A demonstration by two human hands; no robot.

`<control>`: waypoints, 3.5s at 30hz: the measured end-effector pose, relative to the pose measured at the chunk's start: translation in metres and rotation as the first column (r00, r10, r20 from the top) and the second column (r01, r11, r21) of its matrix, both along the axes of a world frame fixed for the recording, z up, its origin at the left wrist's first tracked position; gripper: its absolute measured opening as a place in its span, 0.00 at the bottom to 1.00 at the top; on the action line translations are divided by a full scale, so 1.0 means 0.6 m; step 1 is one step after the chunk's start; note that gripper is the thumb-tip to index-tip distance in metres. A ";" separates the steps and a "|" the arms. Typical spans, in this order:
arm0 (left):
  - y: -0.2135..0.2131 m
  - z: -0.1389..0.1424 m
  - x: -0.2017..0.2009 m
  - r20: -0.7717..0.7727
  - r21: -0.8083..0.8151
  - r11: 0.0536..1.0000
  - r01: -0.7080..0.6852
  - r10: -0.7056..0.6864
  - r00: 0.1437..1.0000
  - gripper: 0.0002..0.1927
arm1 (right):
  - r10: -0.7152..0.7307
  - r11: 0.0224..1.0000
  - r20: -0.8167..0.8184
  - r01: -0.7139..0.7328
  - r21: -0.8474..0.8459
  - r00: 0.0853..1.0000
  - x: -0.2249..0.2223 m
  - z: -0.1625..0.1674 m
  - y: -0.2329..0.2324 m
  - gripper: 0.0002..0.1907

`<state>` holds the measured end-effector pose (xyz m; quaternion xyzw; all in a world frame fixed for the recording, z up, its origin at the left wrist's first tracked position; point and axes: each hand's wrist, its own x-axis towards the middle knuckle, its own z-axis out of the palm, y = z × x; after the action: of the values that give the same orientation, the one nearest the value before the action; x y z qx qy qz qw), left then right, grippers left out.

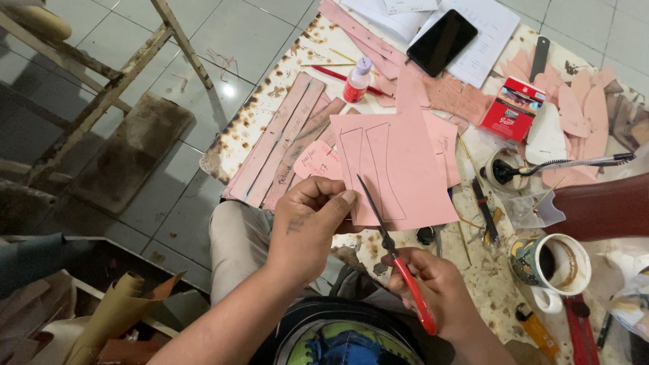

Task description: The person marks a pink paper pattern with a blue pen, then uses red-handled scissors to cut along the drawn lines. The person handles the pattern pieces and scissors throughout, working at a cluttered table.

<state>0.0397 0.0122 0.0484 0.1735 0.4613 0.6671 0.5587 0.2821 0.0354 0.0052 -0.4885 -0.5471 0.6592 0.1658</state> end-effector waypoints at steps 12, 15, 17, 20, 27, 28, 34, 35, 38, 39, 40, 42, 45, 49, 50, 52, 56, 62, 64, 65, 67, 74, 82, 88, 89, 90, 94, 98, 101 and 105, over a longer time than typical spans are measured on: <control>-0.004 -0.007 0.013 -0.043 0.020 1.000 0.012 -0.011 0.999 0.03 | -0.011 0.998 -0.186 -0.001 -0.064 0.982 -0.015 -0.001 0.004 0.23; -0.003 -0.007 0.013 -0.025 0.022 1.000 0.006 -0.005 1.000 0.03 | -0.059 0.995 0.030 0.062 -0.079 0.998 -0.019 0.004 0.004 0.23; -0.003 -0.008 0.014 -0.018 0.027 1.000 0.007 -0.006 1.000 0.03 | -0.053 0.997 -0.002 0.053 -0.053 0.999 -0.021 0.009 0.002 0.24; -0.003 -0.011 0.016 -0.007 0.040 0.999 -0.001 0.001 1.000 0.03 | -0.052 0.998 0.003 0.053 -0.036 0.999 -0.021 0.016 0.003 0.24; -0.003 -0.018 0.017 0.022 0.058 0.998 -0.010 0.009 1.000 0.02 | -0.096 0.990 0.056 0.102 -0.100 0.994 -0.022 0.014 0.003 0.22; -0.003 -0.019 0.016 0.027 0.054 0.998 -0.010 0.009 1.000 0.02 | -0.087 0.992 0.044 0.091 -0.084 0.995 -0.021 0.012 0.003 0.22; 0.001 -0.024 0.017 0.075 0.046 0.999 -0.019 0.015 0.997 0.02 | -0.061 0.997 0.029 0.062 -0.042 0.998 -0.010 -0.005 0.004 0.18; 0.000 -0.025 0.016 0.083 0.051 0.999 -0.013 0.009 0.997 0.02 | -0.057 0.998 0.044 0.059 -0.039 0.997 -0.009 -0.007 0.004 0.18; -0.002 -0.026 0.016 0.096 0.057 0.998 -0.008 0.002 0.995 0.02 | -0.070 0.996 0.023 0.071 -0.055 0.997 -0.008 -0.009 0.003 0.17; -0.002 -0.026 0.017 0.093 0.057 0.998 -0.013 0.007 0.996 0.02 | -0.079 0.995 0.005 0.079 -0.063 0.997 -0.009 -0.009 0.004 0.16; -0.001 -0.027 0.017 0.090 0.056 0.998 -0.018 0.012 0.996 0.01 | -0.078 0.995 0.006 0.078 -0.058 0.997 -0.010 -0.007 0.003 0.17; -0.001 -0.027 0.018 0.095 0.042 0.999 -0.025 0.021 0.995 0.01 | -0.076 0.996 0.009 0.077 -0.047 0.997 -0.013 -0.002 0.001 0.19; 0.000 -0.028 0.019 0.114 0.050 0.998 -0.033 0.027 0.993 0.01 | -0.064 0.998 0.010 0.064 -0.027 0.998 -0.017 0.005 0.000 0.19; 0.001 -0.026 0.020 0.125 0.046 0.998 -0.033 0.027 0.992 0.02 | -0.052 0.999 -0.044 0.051 -0.013 0.998 -0.020 0.008 -0.001 0.19; 0.001 -0.025 0.020 0.134 0.048 0.998 -0.030 0.024 0.991 0.02 | -0.053 0.999 -0.048 0.052 -0.013 0.997 -0.019 0.007 -0.002 0.19; 0.000 -0.020 0.019 0.151 0.052 0.998 -0.024 0.016 0.988 0.02 | -0.052 0.999 -0.033 0.052 -0.013 0.998 -0.017 0.006 -0.002 0.19; -0.001 -0.010 0.007 0.092 0.041 0.999 0.034 -0.037 0.995 0.03 | -0.040 0.999 0.007 0.041 -0.022 0.999 -0.011 0.005 0.001 0.17; -0.002 -0.006 0.008 -0.031 0.057 0.998 0.040 -0.038 0.999 0.05 | -0.023 0.997 0.037 0.026 -0.066 0.999 -0.012 0.007 0.005 0.20; -0.006 -0.007 0.013 -0.068 0.060 0.997 0.048 -0.044 0.997 0.06 | -0.014 0.998 -0.031 0.011 -0.068 0.999 -0.013 0.007 0.004 0.23; -0.007 -0.008 0.014 -0.057 0.051 0.998 0.049 -0.046 0.997 0.06 | 0.001 0.998 -0.073 -0.005 -0.055 0.997 -0.013 0.007 0.005 0.23; -0.008 -0.011 0.016 -0.036 0.036 0.998 0.049 -0.047 0.998 0.06 | -0.007 0.997 -0.089 0.001 -0.071 0.996 -0.014 0.006 0.004 0.24; -0.003 -0.017 0.019 0.063 0.038 0.999 0.021 -0.023 0.998 0.06 | -0.033 0.998 -0.021 0.032 -0.051 0.999 -0.012 -0.001 0.005 0.25; -0.003 -0.027 0.018 0.099 0.053 0.998 0.020 -0.025 0.995 0.06 | -0.089 0.994 -0.024 0.087 -0.066 0.996 -0.011 -0.012 0.001 0.22; -0.001 -0.029 0.017 0.138 0.039 0.999 0.016 -0.021 0.990 0.06 | -0.099 0.993 -0.035 0.097 -0.061 0.994 -0.015 -0.006 -0.001 0.21; -0.001 -0.029 0.018 0.136 0.033 0.999 0.016 -0.021 0.991 0.06 | -0.098 0.994 -0.031 0.096 -0.060 0.995 -0.016 -0.006 -0.002 0.21; -0.002 -0.028 0.018 0.133 0.026 1.000 0.016 -0.019 0.991 0.06 | -0.097 0.994 -0.027 0.095 -0.059 0.995 -0.018 -0.005 -0.002 0.21; -0.003 -0.027 0.020 0.116 0.033 0.999 0.009 -0.013 0.993 0.06 | -0.110 0.992 -0.020 0.108 -0.057 0.994 -0.019 -0.001 -0.005 0.21; -0.004 -0.023 0.021 0.141 0.033 0.999 0.008 -0.013 0.990 0.05 | -0.076 0.997 0.016 0.076 -0.023 0.997 -0.017 -0.002 -0.006 0.21; -0.004 -0.017 0.021 0.153 0.031 0.999 0.012 -0.017 0.988 0.05 | -0.059 0.998 -0.009 0.059 -0.009 0.998 -0.015 -0.005 -0.008 0.22; -0.003 -0.005 0.014 0.155 0.034 0.998 0.049 -0.054 0.986 0.03 | -0.065 0.998 -0.046 0.065 -0.006 0.997 -0.015 -0.007 -0.009 0.24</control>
<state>0.0482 0.0102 0.0451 0.1411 0.4016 0.6706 0.6075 0.2730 0.0299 0.0009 -0.4913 -0.5253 0.6658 0.1985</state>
